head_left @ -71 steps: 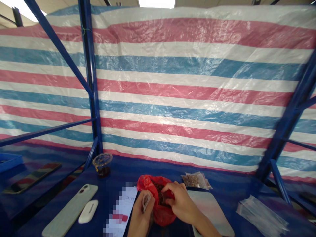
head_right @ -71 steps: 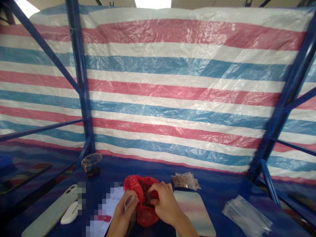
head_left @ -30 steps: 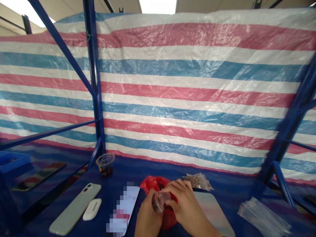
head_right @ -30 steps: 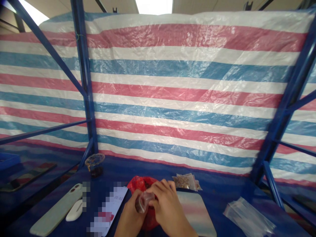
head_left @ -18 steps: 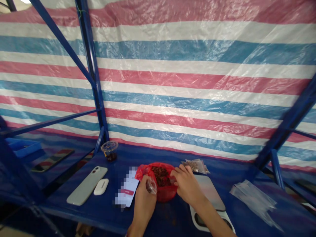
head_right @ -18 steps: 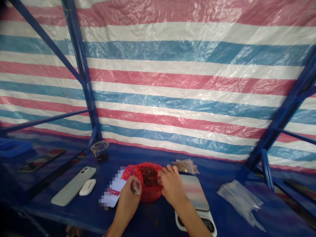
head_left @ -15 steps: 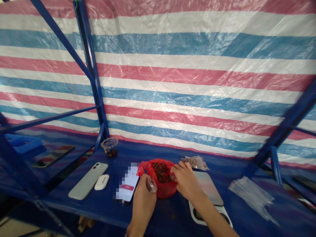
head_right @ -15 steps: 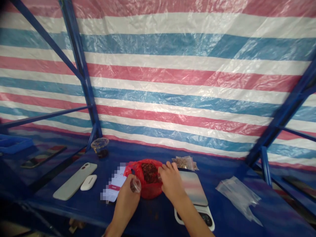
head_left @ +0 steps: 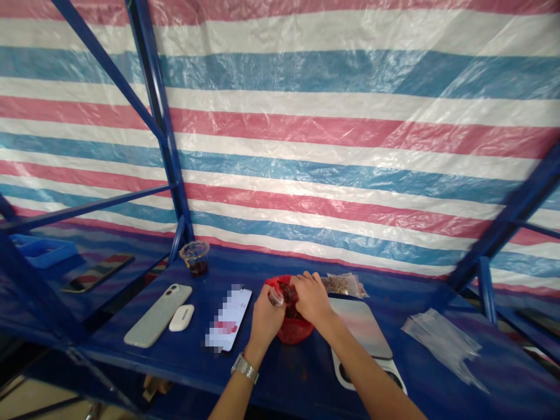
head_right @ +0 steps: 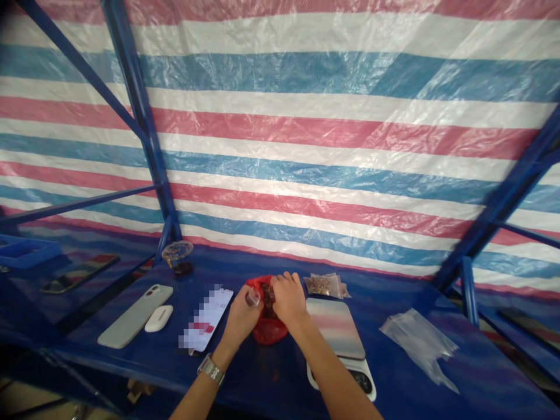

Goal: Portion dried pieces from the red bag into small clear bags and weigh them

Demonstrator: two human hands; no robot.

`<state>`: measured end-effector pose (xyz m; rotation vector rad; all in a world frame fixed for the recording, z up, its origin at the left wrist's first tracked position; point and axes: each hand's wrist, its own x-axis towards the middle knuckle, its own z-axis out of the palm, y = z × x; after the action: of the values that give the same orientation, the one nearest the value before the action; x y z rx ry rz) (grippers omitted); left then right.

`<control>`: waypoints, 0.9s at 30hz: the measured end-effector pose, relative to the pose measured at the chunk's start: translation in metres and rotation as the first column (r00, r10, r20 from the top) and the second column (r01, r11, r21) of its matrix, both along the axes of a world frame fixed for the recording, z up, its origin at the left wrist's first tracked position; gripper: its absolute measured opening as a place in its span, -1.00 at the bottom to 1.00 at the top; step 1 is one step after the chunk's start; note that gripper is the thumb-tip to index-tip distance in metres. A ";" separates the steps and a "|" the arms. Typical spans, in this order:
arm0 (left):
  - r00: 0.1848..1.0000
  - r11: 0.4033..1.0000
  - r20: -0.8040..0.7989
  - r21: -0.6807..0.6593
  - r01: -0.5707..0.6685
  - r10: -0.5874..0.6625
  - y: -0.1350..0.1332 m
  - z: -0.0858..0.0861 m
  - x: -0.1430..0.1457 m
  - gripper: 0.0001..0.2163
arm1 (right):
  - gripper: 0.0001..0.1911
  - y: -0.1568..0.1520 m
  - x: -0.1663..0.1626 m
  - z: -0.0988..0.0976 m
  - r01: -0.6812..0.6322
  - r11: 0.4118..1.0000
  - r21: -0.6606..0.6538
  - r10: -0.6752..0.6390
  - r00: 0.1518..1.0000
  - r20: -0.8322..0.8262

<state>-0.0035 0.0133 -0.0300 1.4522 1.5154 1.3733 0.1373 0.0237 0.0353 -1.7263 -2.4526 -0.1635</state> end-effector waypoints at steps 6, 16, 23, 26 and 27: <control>0.996 0.999 0.082 0.021 0.041 -0.042 0.004 0.001 -0.006 -0.83 | -0.67 0.005 0.004 -0.014 0.045 0.998 0.049 -0.040 0.995 -0.094; 0.984 0.998 0.178 0.067 -0.014 0.002 -0.004 0.001 -0.011 -0.85 | -0.62 0.002 0.018 -0.023 -0.198 0.980 0.011 0.193 0.940 -0.281; 0.987 0.996 0.153 0.083 0.028 -0.041 -0.010 0.008 -0.004 -0.88 | -0.71 -0.005 0.012 -0.022 -0.119 0.993 -0.011 0.110 0.946 -0.306; 0.993 0.995 0.110 0.095 0.041 -0.051 -0.008 0.008 -0.005 -0.88 | -0.71 -0.008 0.011 -0.021 -0.097 0.995 -0.011 0.087 0.935 -0.344; 0.994 0.994 0.093 0.100 0.040 -0.049 -0.008 0.007 -0.006 -0.89 | -0.70 -0.009 0.012 -0.021 -0.078 0.997 -0.023 0.065 0.928 -0.367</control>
<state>-0.0096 0.0056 -0.0229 1.4492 1.3653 1.4862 0.1496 0.0146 0.0146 -1.5138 -2.2478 0.1973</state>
